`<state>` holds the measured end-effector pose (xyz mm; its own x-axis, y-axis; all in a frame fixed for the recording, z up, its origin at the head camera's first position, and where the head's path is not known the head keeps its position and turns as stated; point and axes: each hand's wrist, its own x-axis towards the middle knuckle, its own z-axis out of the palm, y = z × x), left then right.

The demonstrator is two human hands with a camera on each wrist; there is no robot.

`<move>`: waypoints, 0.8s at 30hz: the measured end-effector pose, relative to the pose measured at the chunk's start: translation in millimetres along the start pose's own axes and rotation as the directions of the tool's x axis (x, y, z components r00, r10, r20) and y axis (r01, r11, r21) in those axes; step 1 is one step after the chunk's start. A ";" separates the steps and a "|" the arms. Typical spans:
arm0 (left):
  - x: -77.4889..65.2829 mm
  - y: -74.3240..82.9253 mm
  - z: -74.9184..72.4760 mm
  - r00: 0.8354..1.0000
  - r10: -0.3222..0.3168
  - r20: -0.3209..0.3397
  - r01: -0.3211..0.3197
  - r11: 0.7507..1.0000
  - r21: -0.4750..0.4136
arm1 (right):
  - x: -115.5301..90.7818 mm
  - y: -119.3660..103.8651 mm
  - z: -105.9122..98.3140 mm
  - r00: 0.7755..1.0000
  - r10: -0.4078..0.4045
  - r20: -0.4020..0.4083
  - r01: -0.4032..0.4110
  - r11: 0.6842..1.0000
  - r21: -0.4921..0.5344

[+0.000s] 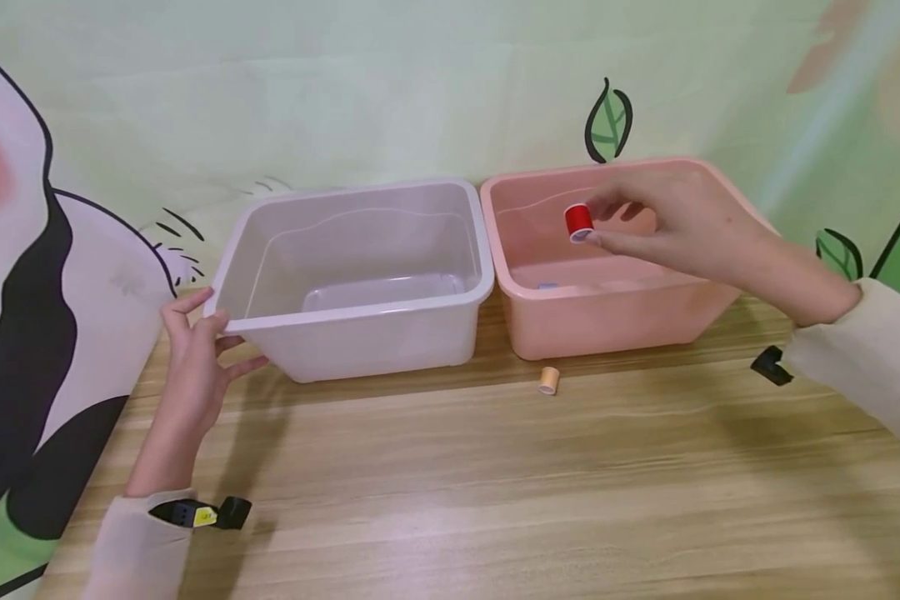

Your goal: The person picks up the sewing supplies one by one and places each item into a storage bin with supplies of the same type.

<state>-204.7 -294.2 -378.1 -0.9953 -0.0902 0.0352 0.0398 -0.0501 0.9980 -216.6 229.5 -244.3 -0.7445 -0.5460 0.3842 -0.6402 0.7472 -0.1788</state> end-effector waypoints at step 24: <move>-4.0 -2.1 3.6 0.998 0.041 -0.036 -0.043 0.999 -0.032 | 11.8 1.0 -2.3 0.991 0.099 0.089 -0.096 0.995 -0.037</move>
<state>-201.1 -290.1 -380.1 -0.9889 -0.1283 0.0746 0.0851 -0.0784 0.9933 -225.6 224.7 -237.9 -0.8180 -0.5012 0.2823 -0.5585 0.8094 -0.1812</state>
